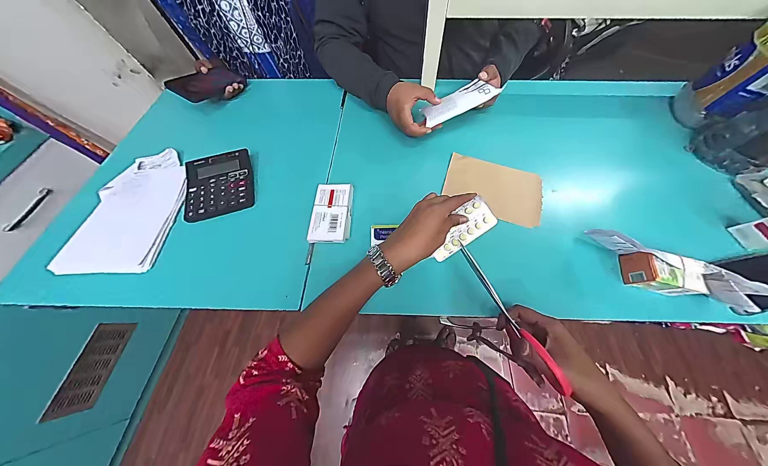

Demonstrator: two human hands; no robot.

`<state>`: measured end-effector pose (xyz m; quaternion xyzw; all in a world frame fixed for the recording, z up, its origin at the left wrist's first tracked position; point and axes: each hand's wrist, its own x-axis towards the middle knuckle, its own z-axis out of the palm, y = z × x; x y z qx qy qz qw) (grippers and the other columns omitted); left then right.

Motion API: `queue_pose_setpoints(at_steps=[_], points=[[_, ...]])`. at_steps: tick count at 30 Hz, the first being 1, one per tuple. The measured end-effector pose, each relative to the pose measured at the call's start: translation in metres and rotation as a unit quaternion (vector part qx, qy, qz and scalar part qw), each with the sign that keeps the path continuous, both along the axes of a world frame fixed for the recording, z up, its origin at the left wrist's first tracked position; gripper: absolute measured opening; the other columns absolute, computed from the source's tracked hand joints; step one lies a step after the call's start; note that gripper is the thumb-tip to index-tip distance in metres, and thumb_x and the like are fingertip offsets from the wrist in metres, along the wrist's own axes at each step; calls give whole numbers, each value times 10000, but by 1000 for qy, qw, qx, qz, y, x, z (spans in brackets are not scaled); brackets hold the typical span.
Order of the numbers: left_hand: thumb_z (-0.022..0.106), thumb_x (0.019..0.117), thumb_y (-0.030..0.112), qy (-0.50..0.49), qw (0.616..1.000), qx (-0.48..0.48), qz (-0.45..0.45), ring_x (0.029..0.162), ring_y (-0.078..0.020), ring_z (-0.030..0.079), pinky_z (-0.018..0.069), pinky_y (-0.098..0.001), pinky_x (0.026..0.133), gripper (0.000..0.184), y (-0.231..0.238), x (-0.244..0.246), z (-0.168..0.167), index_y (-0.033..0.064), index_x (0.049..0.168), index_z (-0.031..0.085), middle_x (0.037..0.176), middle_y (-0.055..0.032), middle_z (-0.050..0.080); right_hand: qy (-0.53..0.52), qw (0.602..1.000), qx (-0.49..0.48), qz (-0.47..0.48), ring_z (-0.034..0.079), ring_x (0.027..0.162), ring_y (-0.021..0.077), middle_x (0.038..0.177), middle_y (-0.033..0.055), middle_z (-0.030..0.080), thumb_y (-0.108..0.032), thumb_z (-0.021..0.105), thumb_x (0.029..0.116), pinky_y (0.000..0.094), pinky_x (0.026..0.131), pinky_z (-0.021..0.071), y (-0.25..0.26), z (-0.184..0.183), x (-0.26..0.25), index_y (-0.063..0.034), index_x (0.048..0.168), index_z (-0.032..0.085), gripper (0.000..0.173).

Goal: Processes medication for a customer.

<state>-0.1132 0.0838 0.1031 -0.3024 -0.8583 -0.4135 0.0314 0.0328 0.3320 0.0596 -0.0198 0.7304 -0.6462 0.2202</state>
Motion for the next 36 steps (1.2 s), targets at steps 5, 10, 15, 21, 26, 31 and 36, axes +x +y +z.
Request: queue_pose_setpoints(at_steps=[5,10,15,21,26,31,36], points=[[588,1017,48,-19,1000,-3,-23,1005,-319,675,510,-449,940,367,2,1,-2,-3,1380,613,1108,-192,716,1,1000,9,-14,485,407,-34,567,-151,551,-643,781,758,159,379,427,-7,-2,-3,-189,1010,648,536],[585,1017,43,-10,1000,-3,-20,978,-304,675,510,-434,925,360,2,0,-2,-3,1373,618,1097,-182,719,4,1000,5,-16,489,404,-29,569,-147,556,-615,775,775,163,376,430,-8,-3,-4,-180,1025,652,516],[560,1034,55,-34,999,-6,-26,1078,-322,670,493,-470,989,367,1,-2,-1,-10,1394,594,1192,-192,704,1,1000,-2,-19,489,405,-30,561,-147,550,-619,777,777,161,377,430,-11,-3,-4,-181,1020,652,517],[560,1033,53,-35,999,1,-32,1032,-307,684,507,-459,967,348,-2,-4,-2,-13,1370,614,1156,-189,715,-6,1000,0,-29,495,405,-22,569,-138,562,-533,784,787,164,377,432,-15,-3,-4,-165,1039,648,466],[547,1044,69,-73,997,-4,-39,1035,-293,683,506,-469,965,354,-4,-6,1,8,1388,608,1154,-187,712,-7,999,1,-32,486,404,-30,567,-147,554,-556,789,777,158,378,428,-17,-2,-4,-169,1036,644,488],[526,1056,79,-90,995,0,-45,1078,-292,678,494,-472,999,357,-4,-8,-2,15,1399,601,1188,-190,705,3,1000,2,-29,483,398,-29,568,-140,563,-552,779,796,159,374,426,-17,-4,-4,-169,1037,656,469],[522,1056,70,-98,994,-4,-44,1068,-291,680,493,-467,1001,359,-3,-8,-2,6,1401,594,1176,-195,707,18,998,30,-50,480,394,-42,548,-153,564,-408,766,821,152,370,416,-20,-1,-1,-159,986,668,314]])
